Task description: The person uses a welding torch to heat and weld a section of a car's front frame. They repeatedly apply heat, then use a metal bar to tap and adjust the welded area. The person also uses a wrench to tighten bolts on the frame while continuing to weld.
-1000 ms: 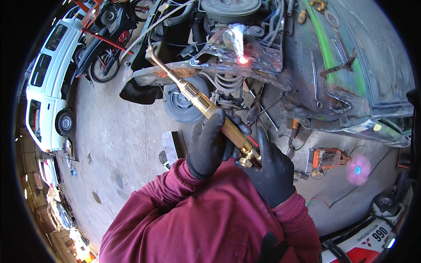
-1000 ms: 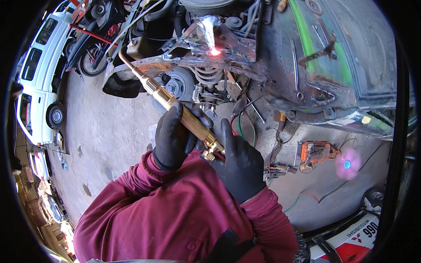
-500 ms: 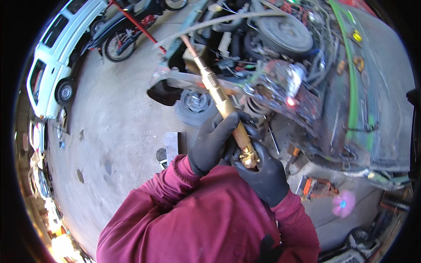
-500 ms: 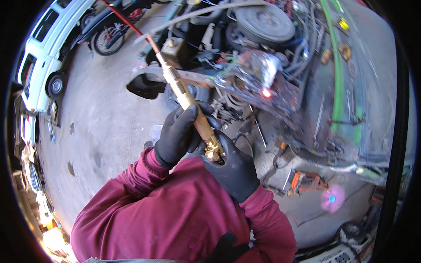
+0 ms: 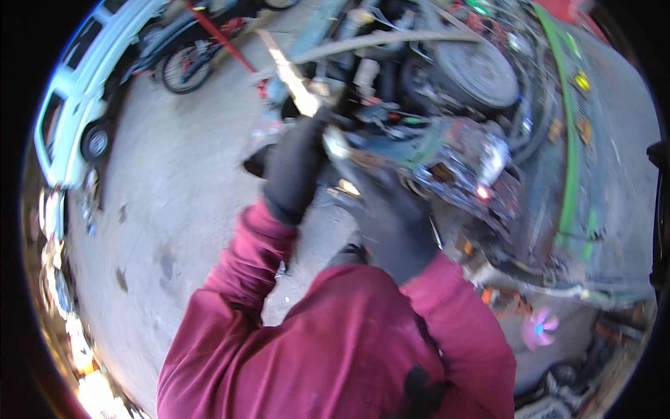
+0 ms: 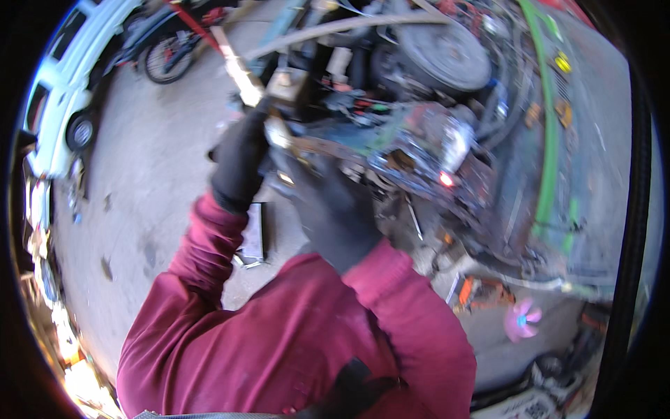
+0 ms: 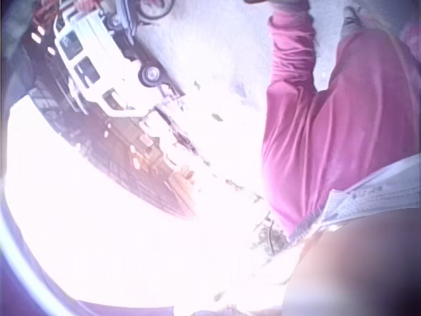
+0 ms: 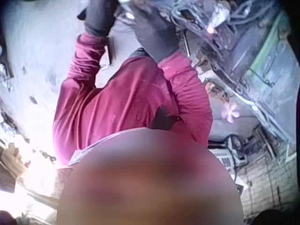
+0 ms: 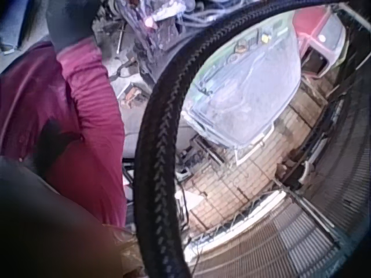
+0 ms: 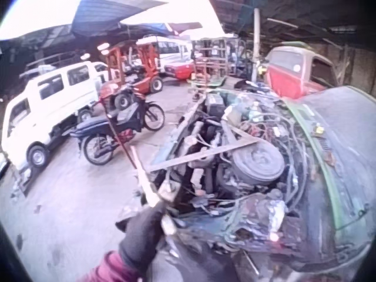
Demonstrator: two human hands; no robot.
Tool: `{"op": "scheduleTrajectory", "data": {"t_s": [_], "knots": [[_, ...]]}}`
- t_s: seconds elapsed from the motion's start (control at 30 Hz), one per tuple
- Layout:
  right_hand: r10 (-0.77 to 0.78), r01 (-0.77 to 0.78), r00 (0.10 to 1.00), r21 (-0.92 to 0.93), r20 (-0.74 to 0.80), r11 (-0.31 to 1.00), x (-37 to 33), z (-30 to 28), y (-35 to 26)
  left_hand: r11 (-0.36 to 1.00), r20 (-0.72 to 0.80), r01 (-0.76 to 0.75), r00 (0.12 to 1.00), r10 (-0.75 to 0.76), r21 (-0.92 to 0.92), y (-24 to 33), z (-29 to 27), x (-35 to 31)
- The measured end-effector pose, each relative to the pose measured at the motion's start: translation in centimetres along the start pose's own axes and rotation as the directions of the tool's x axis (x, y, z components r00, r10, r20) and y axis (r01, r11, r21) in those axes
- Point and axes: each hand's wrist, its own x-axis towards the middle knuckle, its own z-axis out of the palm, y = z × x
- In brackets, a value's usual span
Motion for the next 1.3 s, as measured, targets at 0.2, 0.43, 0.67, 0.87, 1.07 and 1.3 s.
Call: {"op": "scheduleTrajectory", "data": {"t_s": [0.2, 0.43, 0.67, 0.87, 1.07, 1.3], "knots": [[0.111, -0.106, 0.991, -0.065, 0.074, 0.992, -0.9, -1.0, -1.0, 0.97, 0.137, 0.184, 0.977, -0.163, -0.159, -4.5, -6.9, 7.0], [0.389, -0.476, 0.859, -0.242, -0.332, 0.845, -12.7, -10.6, 5.6, 0.971, 0.383, -0.215, 0.91, 0.159, 0.108, -10.6, -11.6, 13.6], [0.609, -0.668, 0.689, -0.672, -0.394, 0.321, -28.3, -18.4, 18.7, 0.959, 0.16, 0.276, 0.952, -0.262, -0.07, -11.9, -10.9, 16.1], [0.711, -0.553, 0.662, -0.795, -0.239, 0.247, -30.3, -20.8, 23.1, 0.571, 0.087, -0.059, 0.996, -0.022, 0.819, -9.3, -11.1, 15.6], [0.784, -0.456, 0.592, -0.88, -0.187, 0.135, -28.7, -21.3, 22.8, 0.857, -0.449, 0.22, 0.894, 0.014, 0.466, -7.4, -8.9, 10.8], [0.682, -0.708, 0.689, -0.433, -0.247, 0.558, -29.4, -22.4, 22.0, 0.745, -0.367, -0.051, 0.846, 0.386, 0.666, -9.9, -10.5, 9.9]]}}
